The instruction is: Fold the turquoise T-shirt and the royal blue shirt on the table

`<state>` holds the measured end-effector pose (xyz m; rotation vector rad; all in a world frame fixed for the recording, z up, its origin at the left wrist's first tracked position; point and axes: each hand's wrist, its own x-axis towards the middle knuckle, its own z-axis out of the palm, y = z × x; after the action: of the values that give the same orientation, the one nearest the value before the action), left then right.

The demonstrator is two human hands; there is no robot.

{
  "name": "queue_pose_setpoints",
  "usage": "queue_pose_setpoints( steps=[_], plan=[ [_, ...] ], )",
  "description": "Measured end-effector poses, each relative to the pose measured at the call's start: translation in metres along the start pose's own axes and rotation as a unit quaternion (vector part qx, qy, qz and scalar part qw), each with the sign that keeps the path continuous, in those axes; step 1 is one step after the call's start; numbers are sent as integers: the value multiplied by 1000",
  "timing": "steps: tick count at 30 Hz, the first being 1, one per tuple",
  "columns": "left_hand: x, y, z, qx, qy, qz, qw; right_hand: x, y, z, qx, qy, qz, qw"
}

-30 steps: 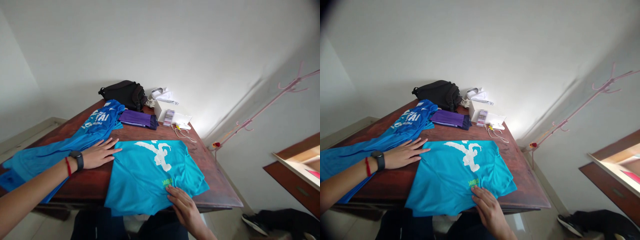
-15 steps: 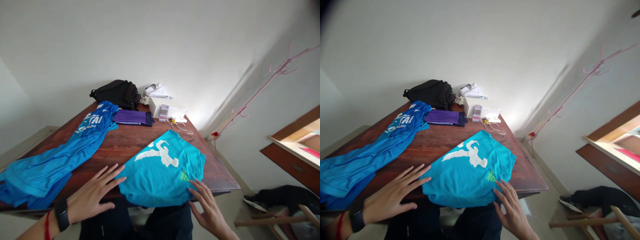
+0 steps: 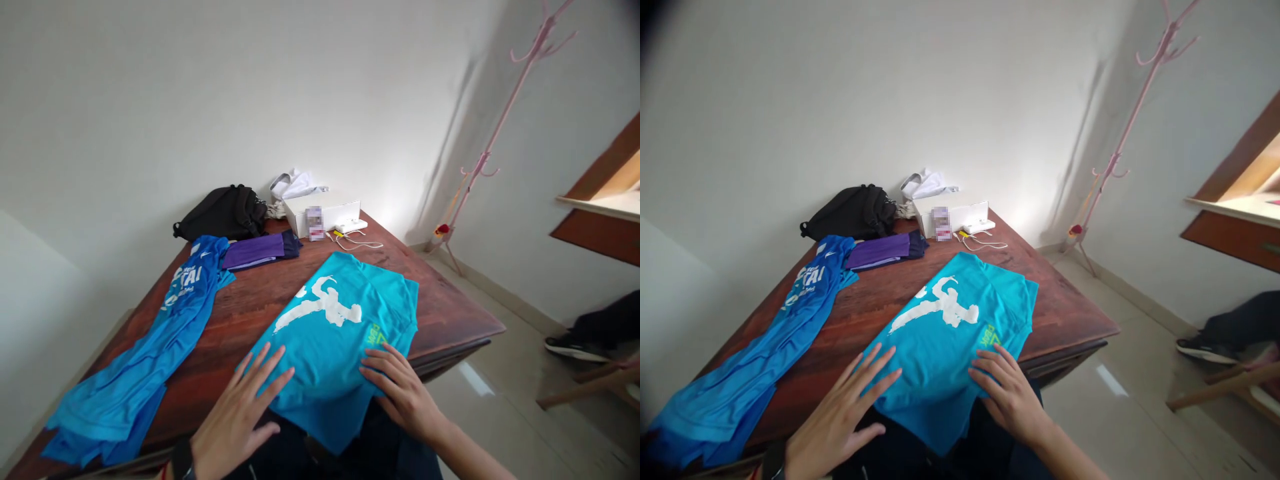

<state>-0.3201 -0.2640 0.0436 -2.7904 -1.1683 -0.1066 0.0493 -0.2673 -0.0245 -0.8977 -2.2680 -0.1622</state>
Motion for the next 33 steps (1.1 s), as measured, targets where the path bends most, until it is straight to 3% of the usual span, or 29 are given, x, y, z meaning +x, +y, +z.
queue_pose_setpoints(
  steps=[3, 5, 8, 11, 17, 21, 26, 33],
  plan=[
    [21, 12, 10, -33, 3, -7, 999, 28, 6, -8, 92, 44, 34, 994],
    [32, 16, 22, -52, 14, -28, 998, 46, 10, -6, 116, 56, 103, 986],
    [39, 17, 34, -77, 23, -41, 996, 67, 16, 1, 145, 26, 239, 960],
    [39, 16, 32, -113, 23, -62, 991, 78, 22, 7, 180, -1, 301, 936],
    [53, 0, 9, -215, 32, -116, 969, 79, 28, 10, 174, -13, 316, 933],
    [70, -16, 0, -277, 19, -156, 948, 75, 26, 4, 154, -10, 269, 951],
    [82, -26, -17, -330, -24, -133, 934, 75, 20, -7, 156, -98, 181, 966],
    [88, -37, -22, -387, -51, -126, 912, 76, 24, -7, 137, -179, 167, 960]
  ],
)
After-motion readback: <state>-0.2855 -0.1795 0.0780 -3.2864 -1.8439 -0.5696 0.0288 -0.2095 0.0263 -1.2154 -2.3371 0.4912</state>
